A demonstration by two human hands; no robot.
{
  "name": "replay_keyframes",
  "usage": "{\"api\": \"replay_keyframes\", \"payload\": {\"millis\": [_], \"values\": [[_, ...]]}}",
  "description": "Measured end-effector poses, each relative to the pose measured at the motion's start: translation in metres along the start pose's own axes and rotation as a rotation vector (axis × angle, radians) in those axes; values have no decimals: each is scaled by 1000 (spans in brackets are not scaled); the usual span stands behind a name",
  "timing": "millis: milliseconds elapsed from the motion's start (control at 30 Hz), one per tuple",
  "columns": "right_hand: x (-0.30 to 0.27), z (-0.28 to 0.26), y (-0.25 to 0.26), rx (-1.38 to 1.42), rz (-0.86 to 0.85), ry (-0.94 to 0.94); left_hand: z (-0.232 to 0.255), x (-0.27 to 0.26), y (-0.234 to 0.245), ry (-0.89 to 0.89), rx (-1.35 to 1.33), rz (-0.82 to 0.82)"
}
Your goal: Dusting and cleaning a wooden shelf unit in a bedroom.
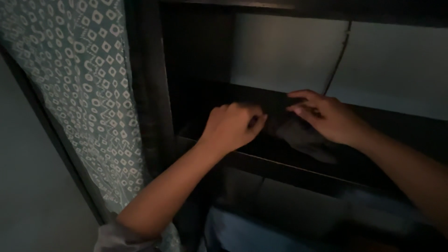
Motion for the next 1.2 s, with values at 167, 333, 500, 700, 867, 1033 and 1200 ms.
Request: {"api": "replay_keyframes", "payload": {"millis": [167, 333, 500, 700, 867, 1033, 1200], "values": [[6, 41, -9, -232, -92, -82, 7, 22, -16, -222, -158, 211], [16, 49, -9, -169, -165, -122, -2, 45, -80, -122, -124, -202], [21, 72, 24, -201, 15, -67, -5, 48, -83, -167, -334, -282], [9, 66, 91, -156, 516, 35, -11, 52, -96, -153, -305, -315], [-16, 58, 116, -68, 733, -223, -50, 70, -98, -94, -212, -134], [-17, 79, 131, -64, 797, -353, -58, 69, -44, 55, -275, 73], [-13, 89, 123, -3, 766, -395, -50, 52, -53, 128, -239, -122]]}}
Point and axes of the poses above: each hand's wrist, its own x-axis towards the middle knuckle, its own y-axis out of the back of the hand, z = x × y, the point moved 6 cm from there along x, towards the middle knuckle, and after that the axes turned 4 degrees about z, right-handed, at the moved point
